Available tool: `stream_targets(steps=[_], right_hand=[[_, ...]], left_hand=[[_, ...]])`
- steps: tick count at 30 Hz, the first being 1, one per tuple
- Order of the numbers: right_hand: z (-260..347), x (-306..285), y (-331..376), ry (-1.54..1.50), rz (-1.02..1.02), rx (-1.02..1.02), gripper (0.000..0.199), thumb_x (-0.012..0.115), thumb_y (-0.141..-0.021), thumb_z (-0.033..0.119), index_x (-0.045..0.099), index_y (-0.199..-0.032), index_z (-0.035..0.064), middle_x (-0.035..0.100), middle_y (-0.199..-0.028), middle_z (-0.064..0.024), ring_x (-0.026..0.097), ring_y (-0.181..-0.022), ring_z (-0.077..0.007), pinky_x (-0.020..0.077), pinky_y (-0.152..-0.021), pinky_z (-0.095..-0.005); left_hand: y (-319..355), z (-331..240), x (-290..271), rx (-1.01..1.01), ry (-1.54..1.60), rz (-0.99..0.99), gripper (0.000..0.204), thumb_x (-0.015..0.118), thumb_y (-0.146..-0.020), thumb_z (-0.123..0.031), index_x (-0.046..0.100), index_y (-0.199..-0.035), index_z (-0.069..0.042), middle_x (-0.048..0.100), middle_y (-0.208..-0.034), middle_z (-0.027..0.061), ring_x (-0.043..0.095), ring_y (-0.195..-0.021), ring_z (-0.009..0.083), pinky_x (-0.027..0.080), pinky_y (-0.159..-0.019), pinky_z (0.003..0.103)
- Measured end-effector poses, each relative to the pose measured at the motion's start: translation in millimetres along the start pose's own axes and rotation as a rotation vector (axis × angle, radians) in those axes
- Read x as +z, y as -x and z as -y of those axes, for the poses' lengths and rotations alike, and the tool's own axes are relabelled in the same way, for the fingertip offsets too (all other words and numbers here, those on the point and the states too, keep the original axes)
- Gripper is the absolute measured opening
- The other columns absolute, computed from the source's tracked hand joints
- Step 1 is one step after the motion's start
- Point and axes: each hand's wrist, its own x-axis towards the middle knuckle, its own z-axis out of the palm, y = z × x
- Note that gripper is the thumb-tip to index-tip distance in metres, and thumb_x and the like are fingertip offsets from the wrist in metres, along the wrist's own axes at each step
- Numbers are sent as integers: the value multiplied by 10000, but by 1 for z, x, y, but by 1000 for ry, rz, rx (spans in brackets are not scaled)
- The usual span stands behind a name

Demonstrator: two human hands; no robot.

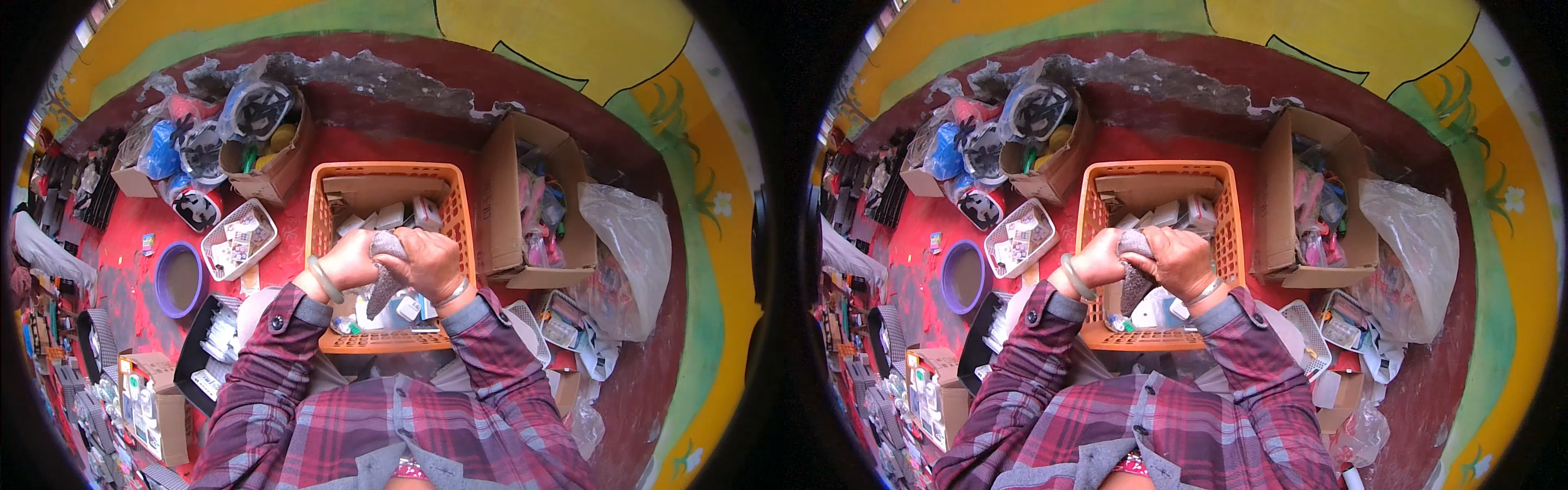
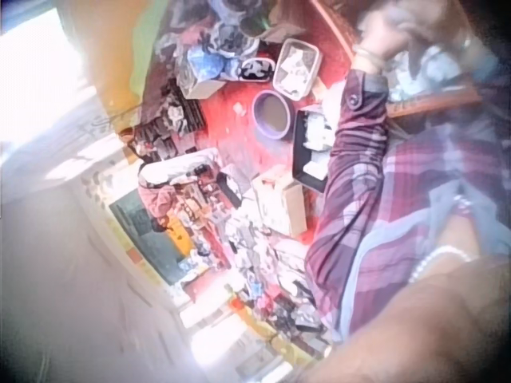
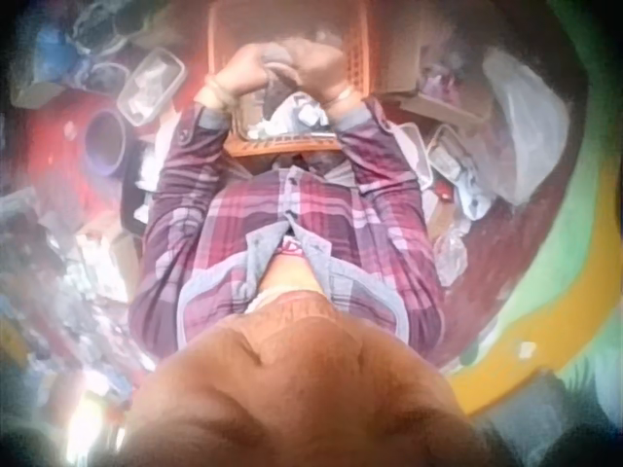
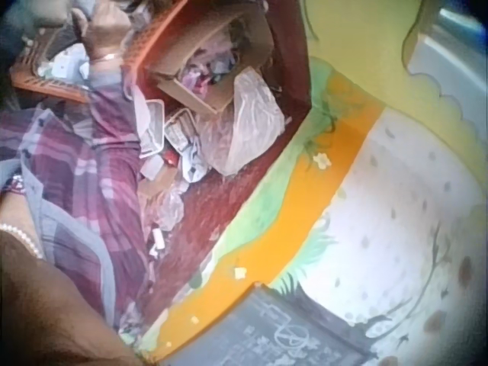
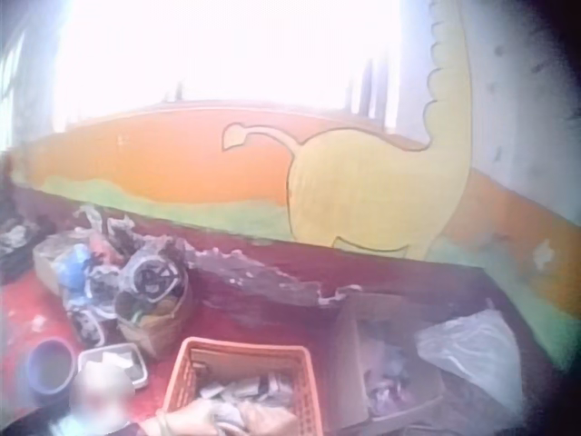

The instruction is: The person picks up a small box from a basket, wipes it with a cloth, and places it into a tray.

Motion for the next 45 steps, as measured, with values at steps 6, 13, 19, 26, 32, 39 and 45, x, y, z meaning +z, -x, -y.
stream_targets(steps=[6, 13, 19, 26, 32, 39, 45], right_hand=[[5, -4, -1, 180, -83, -48, 358, 688, -700, 419, 576, -746, 82, 533, -606, -45, 560, -565, -215, 427, -502, -326], [8, 0, 1, 29, -100, 105, 399, 639, -753, 460, 495, -604, 118, 518, -557, -51, 553, -520, -226, 423, -472, -341], [3, -7, 0, -69, -93, 119, 395, 634, -778, 417, 493, -572, 111, 519, -544, -64, 556, -512, -247, 427, -470, -354], [2, -31, -6, -62, -85, -102, 355, 666, -753, 387, 523, -576, 115, 520, -537, -54, 554, -492, -227, 436, -461, -323], [1, -34, -3, -53, -31, -141, 354, 676, -752, 361, 507, -560, 115, 519, -518, -49, 546, -466, -223, 434, -447, -325], [-5, -35, 1, -83, -3, -133, 353, 682, -759, 313, 483, -550, 110, 507, -511, -65, 534, -454, -240, 414, -435, -338], [-4, -33, 2, -110, 16, -155, 374, 698, -747, 304, 458, -538, 108, 490, -498, -65, 523, -443, -247, 402, -428, -345]], left_hand=[[2, 3, -1, -9, 90, 17, 257, 649, -685, -94, 622, -931, -26, 654, -847, 175, 648, -811, 263, 479, -712, 354], [2, -1, -5, -43, -21, 78, 214, 674, -729, -113, 614, -910, -16, 647, -847, 105, 597, -788, 155, 475, -707, 316], [1, -10, 0, 139, 1, 49, 209, 685, -757, -135, 615, -922, -28, 623, -843, 77, 610, -778, 175, 478, -708, 308], [6, -24, -2, 109, 95, 89, 223, 693, -748, -134, 578, -897, -14, 613, -791, 123, 587, -727, 172, 465, -670, 311], [10, -13, -6, 96, 13, 145, 260, 694, -733, -133, 579, -932, -11, 614, -784, 100, 579, -737, 141, 467, -669, 299], [13, -24, -16, 6, -127, 233, 351, 690, -703, -164, 581, -996, -4, 617, -799, 129, 608, -745, 193, 468, -686, 310], [17, -12, -13, 97, -106, 164, 281, 655, -645, -191, 562, -824, 5, 584, -725, 209, 593, -690, 347, 461, -624, 394]])
